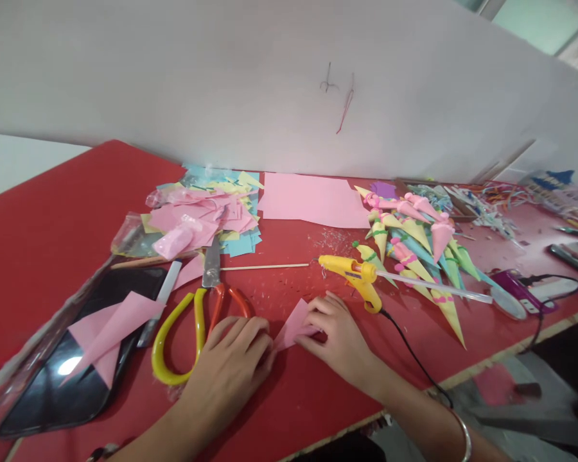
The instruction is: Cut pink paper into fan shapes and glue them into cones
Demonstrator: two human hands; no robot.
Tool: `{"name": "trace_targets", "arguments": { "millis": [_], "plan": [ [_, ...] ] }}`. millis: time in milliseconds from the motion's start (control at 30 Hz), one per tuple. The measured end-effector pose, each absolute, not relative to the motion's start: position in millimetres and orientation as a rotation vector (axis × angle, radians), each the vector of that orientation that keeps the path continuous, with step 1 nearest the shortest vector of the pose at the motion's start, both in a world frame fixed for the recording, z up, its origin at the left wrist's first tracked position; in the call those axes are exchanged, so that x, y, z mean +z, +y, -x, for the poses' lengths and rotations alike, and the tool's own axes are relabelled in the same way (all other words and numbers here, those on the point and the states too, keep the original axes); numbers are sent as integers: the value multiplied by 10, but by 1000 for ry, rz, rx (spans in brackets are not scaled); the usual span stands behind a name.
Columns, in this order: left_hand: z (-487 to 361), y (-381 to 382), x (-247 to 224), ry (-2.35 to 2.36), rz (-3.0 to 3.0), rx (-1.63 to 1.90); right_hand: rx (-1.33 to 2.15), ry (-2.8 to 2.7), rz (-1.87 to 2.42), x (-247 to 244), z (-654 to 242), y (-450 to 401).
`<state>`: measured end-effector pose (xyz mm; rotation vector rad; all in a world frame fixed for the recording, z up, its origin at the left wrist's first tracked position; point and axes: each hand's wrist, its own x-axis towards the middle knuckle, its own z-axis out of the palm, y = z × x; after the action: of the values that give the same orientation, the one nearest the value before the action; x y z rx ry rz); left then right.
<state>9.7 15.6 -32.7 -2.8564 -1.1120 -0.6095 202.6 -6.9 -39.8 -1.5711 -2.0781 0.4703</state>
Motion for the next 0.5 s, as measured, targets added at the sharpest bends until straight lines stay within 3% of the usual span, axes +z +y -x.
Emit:
{"name": "trace_targets", "arguments": {
  "millis": [500],
  "plan": [
    [-81, 183, -361, -1226, 2902, -564, 448, -2069, 1620, -391, -2024, -65]
  ]
}}
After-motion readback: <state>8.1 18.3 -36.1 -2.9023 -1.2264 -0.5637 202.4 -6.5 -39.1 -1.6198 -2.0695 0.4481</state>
